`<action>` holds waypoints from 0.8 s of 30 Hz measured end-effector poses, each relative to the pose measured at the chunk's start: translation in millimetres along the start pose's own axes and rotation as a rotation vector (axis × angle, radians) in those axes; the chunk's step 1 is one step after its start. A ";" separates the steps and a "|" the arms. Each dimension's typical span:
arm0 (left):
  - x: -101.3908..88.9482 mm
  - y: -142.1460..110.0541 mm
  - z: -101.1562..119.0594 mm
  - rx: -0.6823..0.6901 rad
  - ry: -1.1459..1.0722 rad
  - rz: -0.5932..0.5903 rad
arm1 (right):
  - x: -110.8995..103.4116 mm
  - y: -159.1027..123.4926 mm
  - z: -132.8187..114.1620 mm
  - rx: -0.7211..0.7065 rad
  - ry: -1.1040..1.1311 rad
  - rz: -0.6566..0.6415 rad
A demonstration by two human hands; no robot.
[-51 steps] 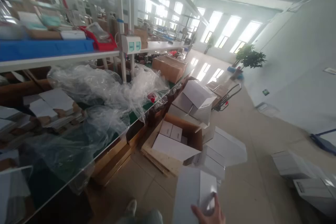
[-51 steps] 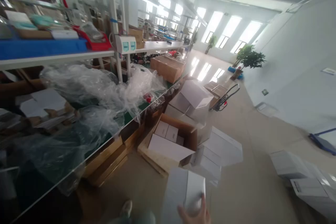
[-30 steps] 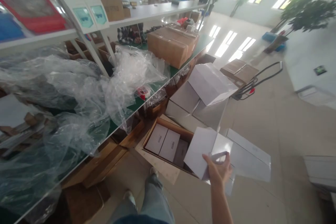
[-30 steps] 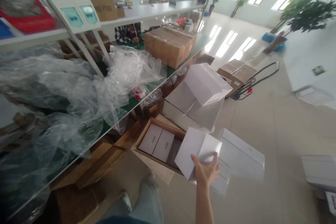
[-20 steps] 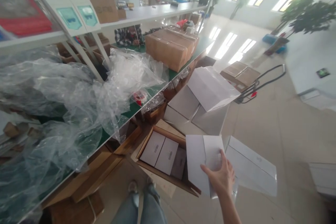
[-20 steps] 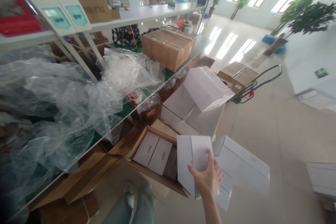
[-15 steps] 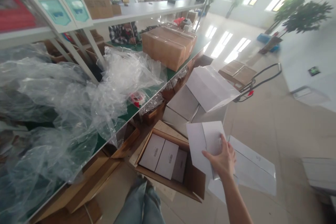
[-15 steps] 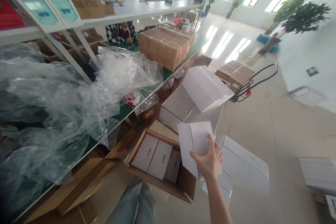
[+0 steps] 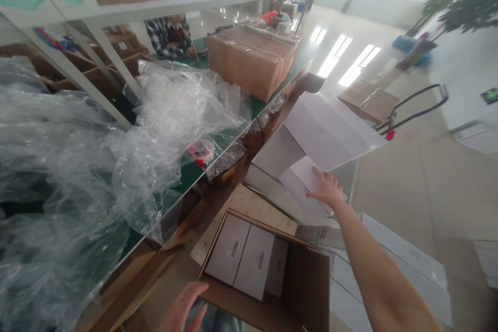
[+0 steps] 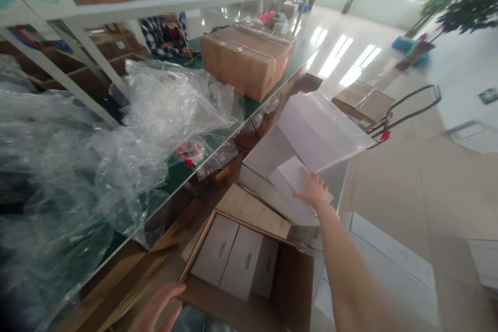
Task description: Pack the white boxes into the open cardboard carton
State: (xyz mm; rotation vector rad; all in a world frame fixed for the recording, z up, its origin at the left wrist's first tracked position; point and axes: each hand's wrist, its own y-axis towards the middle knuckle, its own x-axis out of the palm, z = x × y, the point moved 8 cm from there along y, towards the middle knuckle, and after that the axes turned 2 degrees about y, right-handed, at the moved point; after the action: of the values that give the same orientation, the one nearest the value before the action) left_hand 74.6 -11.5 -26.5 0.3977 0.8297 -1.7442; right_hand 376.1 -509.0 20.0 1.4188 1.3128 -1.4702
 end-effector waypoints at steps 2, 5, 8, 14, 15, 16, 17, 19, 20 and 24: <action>20.7 32.4 29.3 0.061 0.028 -0.042 | 0.9 -0.6 2.6 -0.014 0.031 0.019; 51.8 78.4 49.3 0.039 0.222 -0.099 | 1.6 -50.0 -11.4 -0.021 0.314 0.196; 77.1 111.1 39.5 -0.082 0.489 -0.173 | 48.2 -141.0 -39.6 0.135 0.526 0.190; 106.3 126.2 11.7 -0.154 0.598 -0.203 | 208.3 -275.8 -103.0 0.481 0.463 -0.197; 109.9 124.9 7.5 -0.158 0.605 -0.201 | 227.5 -283.9 -108.2 0.538 0.435 -0.248; 113.4 123.6 3.7 -0.160 0.611 -0.199 | 242.3 -288.7 -112.5 0.588 0.406 -0.284; 116.5 122.3 0.4 -0.159 0.616 -0.196 | 253.3 -291.0 -116.3 0.628 0.376 -0.309; 121.4 120.9 -4.6 -0.152 0.622 -0.190 | 266.3 -291.9 -122.8 0.690 0.319 -0.334; 123.1 120.7 -6.1 -0.146 0.624 -0.186 | 269.8 -291.5 -125.8 0.711 0.295 -0.341; 123.7 120.6 -7.6 -0.130 0.624 -0.167 | 274.6 -290.1 -134.0 0.742 0.248 -0.359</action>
State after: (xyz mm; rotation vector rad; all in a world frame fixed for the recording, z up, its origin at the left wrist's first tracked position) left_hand 144.7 -109.7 -150.4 0.8257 1.4452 -1.7210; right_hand 93.1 -266.7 -176.7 1.9438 1.2680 -2.2327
